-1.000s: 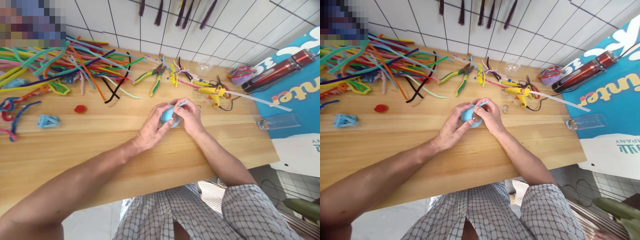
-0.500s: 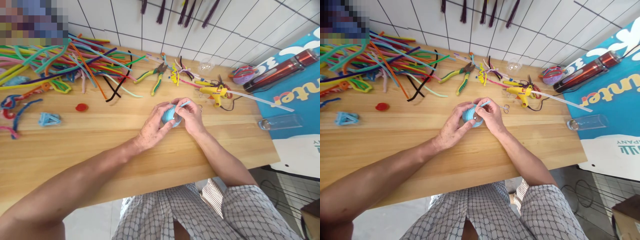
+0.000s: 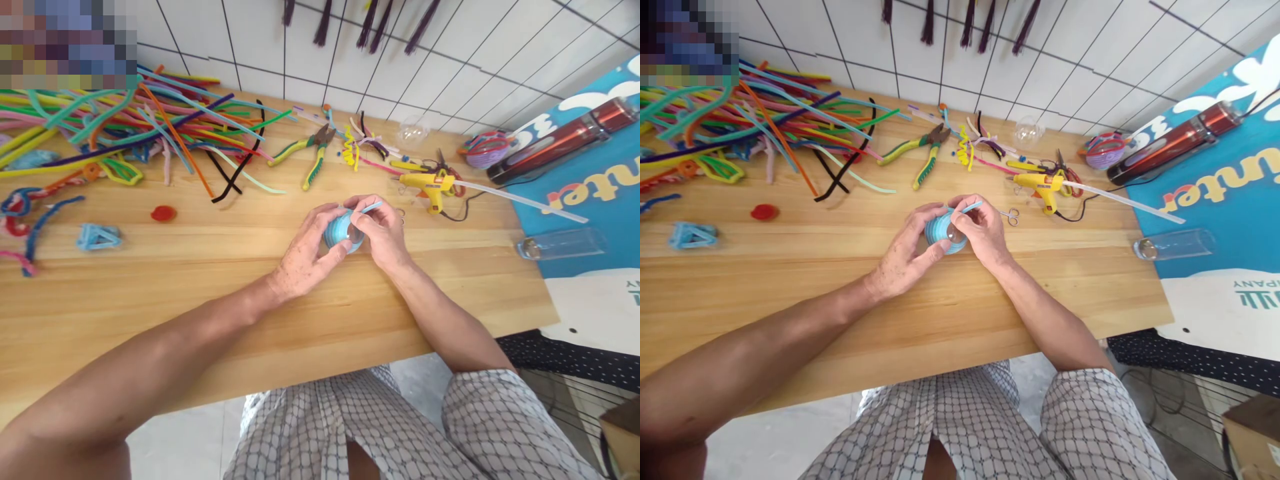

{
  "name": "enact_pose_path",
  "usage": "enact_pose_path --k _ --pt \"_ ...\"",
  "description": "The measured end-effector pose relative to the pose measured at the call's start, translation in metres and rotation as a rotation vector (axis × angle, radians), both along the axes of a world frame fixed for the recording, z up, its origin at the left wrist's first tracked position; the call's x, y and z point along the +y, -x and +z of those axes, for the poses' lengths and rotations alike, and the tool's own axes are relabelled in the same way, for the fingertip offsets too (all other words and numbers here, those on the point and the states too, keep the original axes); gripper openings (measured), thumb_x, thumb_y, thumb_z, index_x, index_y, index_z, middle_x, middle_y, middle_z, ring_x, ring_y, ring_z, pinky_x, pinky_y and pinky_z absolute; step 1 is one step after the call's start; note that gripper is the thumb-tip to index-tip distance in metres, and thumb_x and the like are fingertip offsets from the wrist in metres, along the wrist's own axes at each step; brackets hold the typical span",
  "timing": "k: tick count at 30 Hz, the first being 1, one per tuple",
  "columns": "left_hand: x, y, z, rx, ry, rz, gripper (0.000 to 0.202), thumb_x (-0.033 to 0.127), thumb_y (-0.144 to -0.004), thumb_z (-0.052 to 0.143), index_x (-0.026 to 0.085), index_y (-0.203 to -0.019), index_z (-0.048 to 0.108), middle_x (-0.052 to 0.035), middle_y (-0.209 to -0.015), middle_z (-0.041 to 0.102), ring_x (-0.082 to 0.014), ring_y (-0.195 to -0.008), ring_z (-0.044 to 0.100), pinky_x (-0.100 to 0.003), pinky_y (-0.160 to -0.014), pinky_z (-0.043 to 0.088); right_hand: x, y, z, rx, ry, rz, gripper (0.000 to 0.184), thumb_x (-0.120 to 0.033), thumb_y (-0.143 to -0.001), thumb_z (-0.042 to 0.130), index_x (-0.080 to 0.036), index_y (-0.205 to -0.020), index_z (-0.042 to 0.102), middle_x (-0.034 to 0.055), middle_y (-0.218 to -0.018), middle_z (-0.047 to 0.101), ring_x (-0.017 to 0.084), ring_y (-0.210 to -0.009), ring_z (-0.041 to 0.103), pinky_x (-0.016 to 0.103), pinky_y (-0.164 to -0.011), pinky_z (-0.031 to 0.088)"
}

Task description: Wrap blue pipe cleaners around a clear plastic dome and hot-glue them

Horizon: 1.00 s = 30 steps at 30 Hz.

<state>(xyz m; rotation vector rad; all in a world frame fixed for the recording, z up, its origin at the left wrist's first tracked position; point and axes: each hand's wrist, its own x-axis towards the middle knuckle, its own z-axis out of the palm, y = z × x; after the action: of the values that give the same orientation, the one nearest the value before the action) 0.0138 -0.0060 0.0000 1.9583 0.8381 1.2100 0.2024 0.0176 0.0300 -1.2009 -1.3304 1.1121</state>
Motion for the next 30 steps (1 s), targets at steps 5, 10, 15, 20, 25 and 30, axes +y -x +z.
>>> enact_pose_path --k 5,10,15,20,25,30 --pt "-0.0011 0.0002 0.0012 -0.007 0.042 0.026 0.055 0.050 -0.108 0.060 0.023 -0.154 0.047 -0.0173 -0.157 0.058 -0.0299 -0.149 0.055 -0.053 -0.127 0.046 0.0000 0.0005 0.0004 0.015 -0.007 -0.012 0.021 -0.037 -0.077 0.082 -0.025 -0.079 0.064 0.0010 -0.105 0.074 0.017 -0.084 0.062 0.033 -0.074 0.052" --pt "-0.0011 0.0001 0.0018 0.001 0.082 0.009 0.059 0.054 -0.108 0.057 0.021 -0.155 0.046 -0.0182 -0.158 0.059 -0.0307 -0.148 0.058 -0.053 -0.126 0.048 -0.0002 0.0015 0.0009 0.049 -0.010 -0.005 0.018 -0.032 -0.076 0.082 -0.025 -0.078 0.065 0.0012 -0.105 0.074 0.017 -0.085 0.063 0.033 -0.075 0.051" --pt "0.0010 0.0021 -0.0006 -0.024 0.101 -0.004 0.054 0.051 -0.111 0.051 0.022 -0.156 0.047 -0.0156 -0.158 0.060 -0.0293 -0.148 0.058 -0.051 -0.127 0.047 -0.0008 0.0016 0.0010 0.035 0.005 0.010 0.024 -0.037 -0.077 0.083 -0.025 -0.079 0.062 0.0016 -0.107 0.072 0.016 -0.080 0.061 0.033 -0.071 0.052" --pt "0.0017 0.0023 -0.0016 -0.046 0.152 0.001 0.056 0.047 -0.108 0.055 0.021 -0.156 0.047 -0.0161 -0.159 0.059 -0.0311 -0.149 0.057 -0.053 -0.128 0.045 -0.0003 0.0003 -0.0006 0.028 0.001 0.045 0.029 -0.043 -0.079 0.085 -0.025 -0.081 0.061 0.0013 -0.109 0.071 0.014 -0.075 0.060 0.031 -0.067 0.051" --pt "0.0017 0.0009 0.0003 -0.058 0.204 -0.004 0.059 0.046 -0.103 0.061 0.021 -0.155 0.049 -0.0159 -0.160 0.059 -0.0321 -0.150 0.056 -0.054 -0.129 0.044 0.0010 -0.0009 -0.0020 0.045 -0.043 0.049 0.023 -0.036 -0.077 0.085 -0.025 -0.079 0.065 0.0015 -0.104 0.073 0.017 -0.085 0.062 0.031 -0.073 0.051" --pt "0.0031 -0.0006 0.0008 -0.091 0.216 -0.033 0.055 0.046 -0.103 0.063 0.021 -0.152 0.053 -0.0152 -0.157 0.063 -0.0312 -0.145 0.061 -0.052 -0.127 0.047 0.0011 -0.0015 -0.0026 0.047 -0.037 0.055 0.021 -0.034 -0.076 0.084 -0.025 -0.078 0.065 0.0014 -0.104 0.074 0.017 -0.085 0.063 0.032 -0.072 0.050"
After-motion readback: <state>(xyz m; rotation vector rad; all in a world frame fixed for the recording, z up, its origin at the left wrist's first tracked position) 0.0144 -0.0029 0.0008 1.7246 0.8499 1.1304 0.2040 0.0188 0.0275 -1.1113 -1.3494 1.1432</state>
